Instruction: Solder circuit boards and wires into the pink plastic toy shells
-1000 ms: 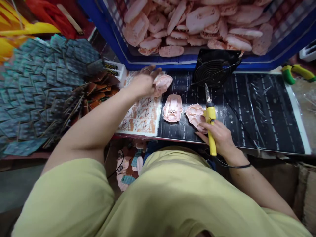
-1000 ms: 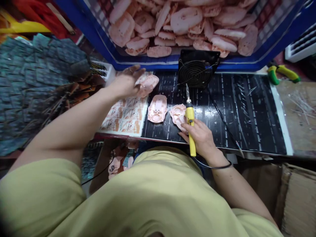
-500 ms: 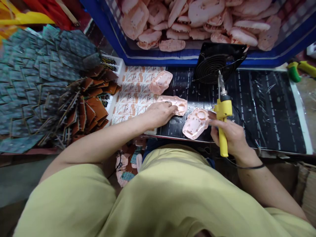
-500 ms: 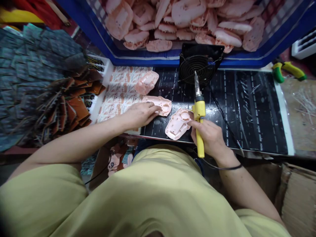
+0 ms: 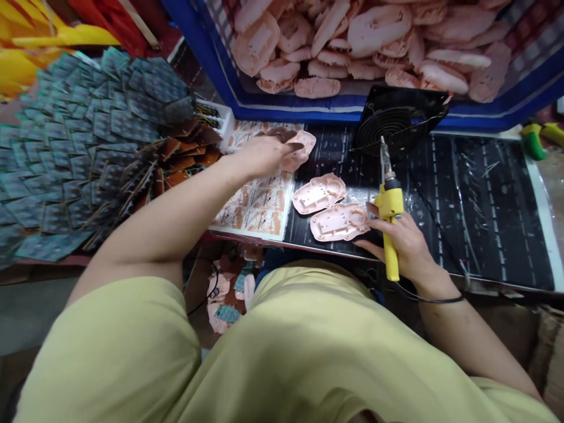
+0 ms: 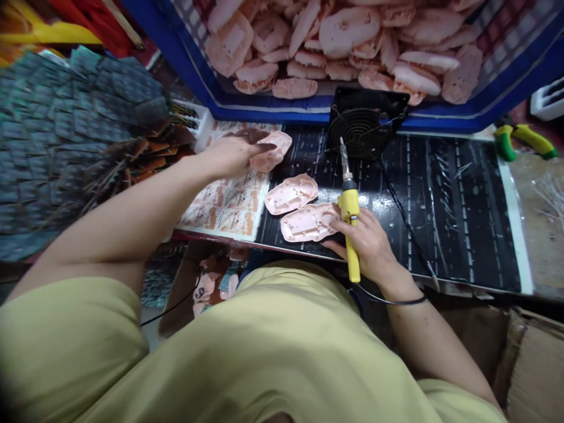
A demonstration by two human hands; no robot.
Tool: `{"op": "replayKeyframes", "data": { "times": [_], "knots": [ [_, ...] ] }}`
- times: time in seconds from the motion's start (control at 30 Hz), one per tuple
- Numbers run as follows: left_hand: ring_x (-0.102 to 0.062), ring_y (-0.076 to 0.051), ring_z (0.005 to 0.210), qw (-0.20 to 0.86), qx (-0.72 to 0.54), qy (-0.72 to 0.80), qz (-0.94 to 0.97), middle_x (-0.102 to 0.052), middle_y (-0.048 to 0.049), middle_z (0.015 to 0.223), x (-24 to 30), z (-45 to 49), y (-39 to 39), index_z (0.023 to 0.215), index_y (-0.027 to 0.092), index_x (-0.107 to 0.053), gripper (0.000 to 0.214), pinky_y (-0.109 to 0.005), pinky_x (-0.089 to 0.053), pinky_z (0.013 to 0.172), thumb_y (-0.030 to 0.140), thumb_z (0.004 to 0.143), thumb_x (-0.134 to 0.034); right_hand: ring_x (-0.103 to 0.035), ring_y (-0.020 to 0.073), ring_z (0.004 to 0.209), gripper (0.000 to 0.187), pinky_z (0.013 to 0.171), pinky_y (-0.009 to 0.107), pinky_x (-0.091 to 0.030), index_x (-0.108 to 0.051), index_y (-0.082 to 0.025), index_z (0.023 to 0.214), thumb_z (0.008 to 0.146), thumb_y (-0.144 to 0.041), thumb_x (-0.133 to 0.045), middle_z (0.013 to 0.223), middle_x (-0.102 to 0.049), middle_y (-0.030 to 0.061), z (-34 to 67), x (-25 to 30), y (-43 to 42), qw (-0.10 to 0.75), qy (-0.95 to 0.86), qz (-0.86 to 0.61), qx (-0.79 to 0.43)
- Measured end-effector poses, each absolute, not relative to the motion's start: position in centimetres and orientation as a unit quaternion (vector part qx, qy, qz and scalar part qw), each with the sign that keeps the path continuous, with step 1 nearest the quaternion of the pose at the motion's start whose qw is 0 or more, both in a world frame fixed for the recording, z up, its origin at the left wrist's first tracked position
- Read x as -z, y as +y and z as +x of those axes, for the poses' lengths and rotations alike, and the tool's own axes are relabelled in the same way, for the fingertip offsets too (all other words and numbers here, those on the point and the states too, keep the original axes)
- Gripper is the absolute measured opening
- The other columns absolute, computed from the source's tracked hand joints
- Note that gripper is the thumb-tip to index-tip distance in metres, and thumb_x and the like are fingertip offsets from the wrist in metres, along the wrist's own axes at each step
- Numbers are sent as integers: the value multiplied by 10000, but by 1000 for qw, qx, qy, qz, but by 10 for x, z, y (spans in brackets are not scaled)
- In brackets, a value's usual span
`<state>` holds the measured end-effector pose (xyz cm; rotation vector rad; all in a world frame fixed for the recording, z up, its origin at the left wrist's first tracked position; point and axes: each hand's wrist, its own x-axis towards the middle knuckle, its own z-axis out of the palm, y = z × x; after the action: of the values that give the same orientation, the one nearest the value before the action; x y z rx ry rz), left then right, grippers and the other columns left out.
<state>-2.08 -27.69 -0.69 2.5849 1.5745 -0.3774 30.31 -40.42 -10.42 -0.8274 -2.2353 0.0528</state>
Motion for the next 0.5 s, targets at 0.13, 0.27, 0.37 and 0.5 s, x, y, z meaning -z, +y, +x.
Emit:
{"op": "replayKeyframes", "data": {
  "times": [0.13,0.27,0.37,0.5],
  "knots": [
    [-616,-294,1307,54,186,515,835,-571,-183,1517,21,-41,-254,1622,172,-402,728,-388,-508,1060,88,923,-586,-753,236,926,475,838,373,-632,-593,-221,1284,866,-281,-810,1051,-770,91,302,110,-404,371,-869,-325,-49],
    [-677,-327,1216,50,138,553,820,-659,-187,1400,33,-26,-262,1581,170,-471,647,-382,-536,979,243,950,-590,-770,237,940,511,776,346,-651,-590,-228,1311,854,-225,-819,1131,-772,113,302,117,-406,383,-862,-328,-57],
    [-698,-319,1177,32,78,543,836,-710,-172,1316,44,-2,-273,1485,173,-587,504,-390,-534,983,318,1005,-535,-763,268,1076,580,868,378,-661,-576,-215,1348,830,-185,-836,1219,-756,141,303,120,-406,382,-865,-320,-57],
    [-707,-283,1133,-12,-1,495,869,-753,-165,1187,61,24,-283,1229,130,-751,385,-374,-530,983,340,1051,-481,-767,264,1069,592,886,380,-665,-577,-201,1357,825,-167,-835,1249,-746,158,303,119,-407,380,-869,-312,-55]
  ]
}}
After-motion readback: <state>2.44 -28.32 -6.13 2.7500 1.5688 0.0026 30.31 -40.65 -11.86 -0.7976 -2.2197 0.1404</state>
